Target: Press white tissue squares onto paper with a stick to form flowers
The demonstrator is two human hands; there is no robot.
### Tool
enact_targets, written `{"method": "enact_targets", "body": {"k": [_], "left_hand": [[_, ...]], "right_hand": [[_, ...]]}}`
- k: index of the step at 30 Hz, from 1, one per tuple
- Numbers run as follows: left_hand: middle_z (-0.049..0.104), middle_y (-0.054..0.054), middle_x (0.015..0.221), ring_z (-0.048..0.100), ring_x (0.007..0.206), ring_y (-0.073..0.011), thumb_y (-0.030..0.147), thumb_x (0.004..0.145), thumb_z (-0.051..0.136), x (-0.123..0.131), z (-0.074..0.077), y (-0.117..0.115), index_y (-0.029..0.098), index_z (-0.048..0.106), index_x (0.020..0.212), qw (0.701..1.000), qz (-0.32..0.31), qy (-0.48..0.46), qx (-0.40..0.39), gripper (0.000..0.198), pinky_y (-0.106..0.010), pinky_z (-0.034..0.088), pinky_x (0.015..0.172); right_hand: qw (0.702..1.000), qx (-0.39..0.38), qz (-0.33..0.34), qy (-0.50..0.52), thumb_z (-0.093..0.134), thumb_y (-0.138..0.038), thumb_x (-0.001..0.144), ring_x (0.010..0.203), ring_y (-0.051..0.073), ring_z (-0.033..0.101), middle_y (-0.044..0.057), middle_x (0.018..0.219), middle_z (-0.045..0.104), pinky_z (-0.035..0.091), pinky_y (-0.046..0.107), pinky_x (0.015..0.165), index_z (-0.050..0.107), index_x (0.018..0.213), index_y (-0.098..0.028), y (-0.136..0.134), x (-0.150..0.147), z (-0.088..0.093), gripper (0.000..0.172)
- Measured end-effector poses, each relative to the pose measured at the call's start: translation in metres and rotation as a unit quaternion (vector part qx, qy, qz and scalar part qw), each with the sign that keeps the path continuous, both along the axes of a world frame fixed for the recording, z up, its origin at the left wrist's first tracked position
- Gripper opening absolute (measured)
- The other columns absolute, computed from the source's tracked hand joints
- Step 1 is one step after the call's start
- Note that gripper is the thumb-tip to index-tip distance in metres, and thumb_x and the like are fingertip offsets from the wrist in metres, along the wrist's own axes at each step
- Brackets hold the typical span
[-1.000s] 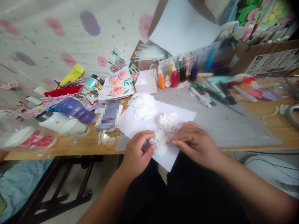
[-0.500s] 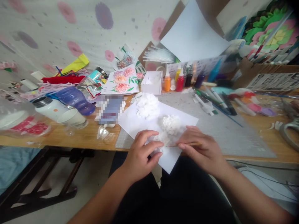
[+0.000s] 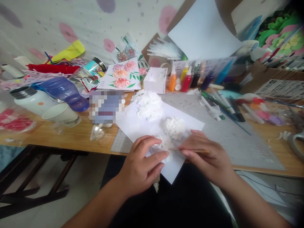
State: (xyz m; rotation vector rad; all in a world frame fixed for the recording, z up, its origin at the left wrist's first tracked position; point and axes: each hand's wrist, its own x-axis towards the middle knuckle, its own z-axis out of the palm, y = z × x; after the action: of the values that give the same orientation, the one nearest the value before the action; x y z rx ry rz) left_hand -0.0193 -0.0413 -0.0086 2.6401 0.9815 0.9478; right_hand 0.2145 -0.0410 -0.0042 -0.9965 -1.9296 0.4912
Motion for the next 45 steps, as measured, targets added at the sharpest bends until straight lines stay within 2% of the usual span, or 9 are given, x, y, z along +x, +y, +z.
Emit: {"method": "enact_targets", "body": {"k": [7,14,21,24,30,33,40,43,45], "left_hand": [[0.048,-0.011,0.126,0.046,0.116,-0.0288,0.018,0.081,0.063,0.001,0.002,0.004,0.024,0.062,0.116,0.999,-0.007,0.038,-0.009,0.035,-0.046,0.044,0.096],[0.053,-0.011,0.119,0.052,0.108,-0.0240,0.015,0.082,0.061,0.002,0.001,0.005,0.016,0.059,0.113,0.999,0.016,0.010,-0.029,0.031,-0.038,0.047,0.091],[0.052,-0.011,0.119,0.052,0.108,-0.0222,0.012,0.081,0.061,0.004,0.001,0.004,0.015,0.060,0.110,0.999,0.026,0.014,-0.031,0.029,-0.035,0.046,0.092],[0.052,-0.011,0.120,0.052,0.109,-0.0226,0.013,0.081,0.061,0.004,0.002,0.004,0.015,0.060,0.111,0.999,0.030,0.014,-0.032,0.029,-0.035,0.046,0.092],[0.043,-0.011,0.132,0.046,0.117,-0.0296,0.022,0.081,0.064,0.003,0.004,0.003,0.023,0.061,0.118,0.997,0.004,0.076,-0.030,0.037,-0.044,0.043,0.095],[0.043,-0.010,0.133,0.045,0.117,-0.0301,0.025,0.081,0.064,0.003,0.004,0.002,0.024,0.063,0.116,0.995,0.002,0.092,-0.034,0.035,-0.046,0.042,0.097],[0.044,-0.009,0.132,0.045,0.118,-0.0290,0.024,0.081,0.064,0.004,0.006,0.002,0.025,0.064,0.115,0.995,-0.005,0.080,-0.051,0.034,-0.045,0.042,0.097],[0.044,-0.010,0.133,0.047,0.118,-0.0274,0.023,0.081,0.064,-0.001,0.010,0.001,0.022,0.063,0.115,0.996,-0.012,0.051,-0.066,0.034,-0.040,0.045,0.094],[0.049,-0.011,0.128,0.052,0.113,-0.0241,0.018,0.081,0.062,-0.009,0.013,0.006,0.019,0.063,0.110,0.998,0.015,0.012,-0.053,0.029,-0.035,0.048,0.089]], "right_hand": [[1.000,-0.007,-0.030,0.005,0.064,-0.023,0.085,0.077,0.020,0.069,-0.001,0.082,0.075,0.039,0.048,0.097,0.067,0.088,-0.028,0.002,-0.001,-0.004,0.007],[0.998,0.002,-0.045,0.033,0.064,-0.023,0.085,0.077,0.020,0.070,-0.001,0.082,0.075,0.045,0.047,0.092,0.067,0.090,-0.028,0.003,-0.002,-0.004,0.008],[0.998,-0.025,0.004,0.053,0.062,-0.018,0.086,0.072,0.016,0.068,-0.003,0.078,0.073,0.042,0.045,0.096,0.065,0.085,-0.027,0.001,0.002,0.002,0.009],[0.999,-0.024,-0.015,0.018,0.061,-0.020,0.087,0.074,0.017,0.069,-0.002,0.079,0.074,0.039,0.045,0.097,0.065,0.085,-0.025,0.002,0.001,0.000,0.006],[0.999,0.005,-0.029,0.023,0.062,-0.021,0.087,0.076,0.018,0.069,-0.001,0.080,0.074,0.046,0.041,0.086,0.064,0.088,-0.026,0.004,-0.002,-0.004,0.006],[0.999,0.005,-0.025,0.025,0.062,-0.021,0.087,0.075,0.017,0.069,-0.001,0.081,0.074,0.047,0.040,0.084,0.065,0.089,-0.026,0.006,-0.003,-0.003,0.006],[0.999,-0.016,-0.032,0.019,0.061,-0.024,0.087,0.076,0.018,0.069,-0.001,0.082,0.075,0.048,0.043,0.086,0.066,0.087,-0.027,0.006,-0.004,-0.002,0.006],[0.998,-0.017,-0.037,0.041,0.061,-0.022,0.087,0.076,0.018,0.070,-0.002,0.081,0.074,0.051,0.041,0.084,0.066,0.087,-0.028,0.004,-0.002,0.000,0.007],[0.997,-0.015,-0.049,0.062,0.061,-0.021,0.087,0.075,0.018,0.070,-0.003,0.079,0.074,0.053,0.038,0.082,0.066,0.086,-0.029,0.003,0.000,0.001,0.009]]}}
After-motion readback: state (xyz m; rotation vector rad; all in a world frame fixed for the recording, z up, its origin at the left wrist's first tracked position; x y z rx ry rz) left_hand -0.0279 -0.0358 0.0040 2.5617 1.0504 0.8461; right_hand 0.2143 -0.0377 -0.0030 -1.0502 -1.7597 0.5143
